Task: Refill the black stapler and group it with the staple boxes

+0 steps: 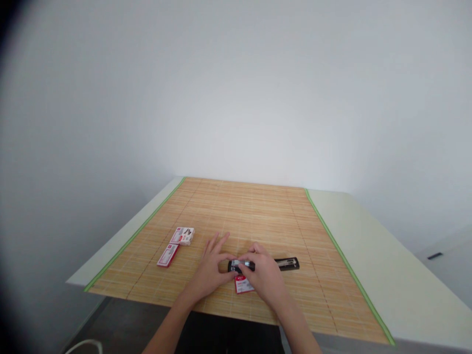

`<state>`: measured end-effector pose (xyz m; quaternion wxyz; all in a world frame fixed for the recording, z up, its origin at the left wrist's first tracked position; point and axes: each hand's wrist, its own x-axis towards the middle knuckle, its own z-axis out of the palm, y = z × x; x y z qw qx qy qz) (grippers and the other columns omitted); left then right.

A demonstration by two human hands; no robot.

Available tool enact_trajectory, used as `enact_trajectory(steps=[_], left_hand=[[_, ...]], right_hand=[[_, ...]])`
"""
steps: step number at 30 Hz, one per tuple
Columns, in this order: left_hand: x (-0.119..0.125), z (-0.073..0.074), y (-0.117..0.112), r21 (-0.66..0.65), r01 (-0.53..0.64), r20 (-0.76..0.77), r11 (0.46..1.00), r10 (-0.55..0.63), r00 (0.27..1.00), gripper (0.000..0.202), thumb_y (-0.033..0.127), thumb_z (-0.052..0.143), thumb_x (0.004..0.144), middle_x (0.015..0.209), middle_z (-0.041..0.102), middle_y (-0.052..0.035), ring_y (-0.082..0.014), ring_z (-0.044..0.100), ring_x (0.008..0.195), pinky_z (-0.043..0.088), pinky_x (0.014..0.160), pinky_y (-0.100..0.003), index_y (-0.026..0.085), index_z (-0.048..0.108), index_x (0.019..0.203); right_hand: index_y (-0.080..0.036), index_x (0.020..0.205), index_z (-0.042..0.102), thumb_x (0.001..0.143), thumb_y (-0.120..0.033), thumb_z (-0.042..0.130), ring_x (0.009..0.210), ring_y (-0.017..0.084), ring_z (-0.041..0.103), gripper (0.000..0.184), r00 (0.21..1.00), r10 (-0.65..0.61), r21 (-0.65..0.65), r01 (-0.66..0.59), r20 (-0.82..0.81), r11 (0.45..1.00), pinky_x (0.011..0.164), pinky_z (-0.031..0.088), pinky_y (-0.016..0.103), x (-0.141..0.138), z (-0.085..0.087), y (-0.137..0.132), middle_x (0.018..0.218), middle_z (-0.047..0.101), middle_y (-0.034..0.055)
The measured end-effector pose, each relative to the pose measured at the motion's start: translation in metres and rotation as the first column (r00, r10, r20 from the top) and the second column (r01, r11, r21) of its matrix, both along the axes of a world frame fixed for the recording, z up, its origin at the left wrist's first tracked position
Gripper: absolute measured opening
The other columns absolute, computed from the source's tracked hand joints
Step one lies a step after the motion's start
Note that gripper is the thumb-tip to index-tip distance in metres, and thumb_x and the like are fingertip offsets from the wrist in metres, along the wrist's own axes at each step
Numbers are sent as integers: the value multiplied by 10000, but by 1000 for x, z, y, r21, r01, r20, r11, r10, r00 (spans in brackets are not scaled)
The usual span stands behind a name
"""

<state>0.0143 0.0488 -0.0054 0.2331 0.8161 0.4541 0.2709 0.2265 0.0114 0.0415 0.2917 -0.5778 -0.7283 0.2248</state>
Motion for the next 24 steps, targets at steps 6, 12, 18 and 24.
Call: enact_trajectory(steps=[6,12,18,24], left_hand=[[0,0,0,2,-2,12,1000,1,1000,299,429,848,790,1714,207,111,-336,62,1610,75,1303,-623,382,784,1079],[-1,1,0,0,-5,13,1000,5,1000,303,428,866,767,1711,225,106,-340,63,1609,68,1308,-610,368,790,1054],[0,0,-1,-12,-3,22,1000,3,1000,302,423,855,776,1716,204,100,-339,70,1609,59,1305,-618,363,787,1065],[-1,1,0,-4,-4,23,1000,4,1000,287,388,861,769,1713,218,98,-324,64,1611,61,1310,-597,360,790,1046]], right_hand=[[-318,1006,806,907,-272,722,933,192,631,138,999,9,-19,-8,44,1000,886,494,313,0,3,-1,1001,626,19],[-304,953,808,902,-341,754,936,205,626,84,997,13,-23,-11,78,1000,842,482,321,15,8,0,945,634,21],[-319,904,818,837,-323,822,1008,227,599,67,978,50,-3,-51,202,999,873,475,338,18,12,-4,1025,629,37],[-319,956,810,854,-296,797,1032,229,588,105,981,57,18,-61,187,998,905,483,346,5,13,-11,1033,609,37]])
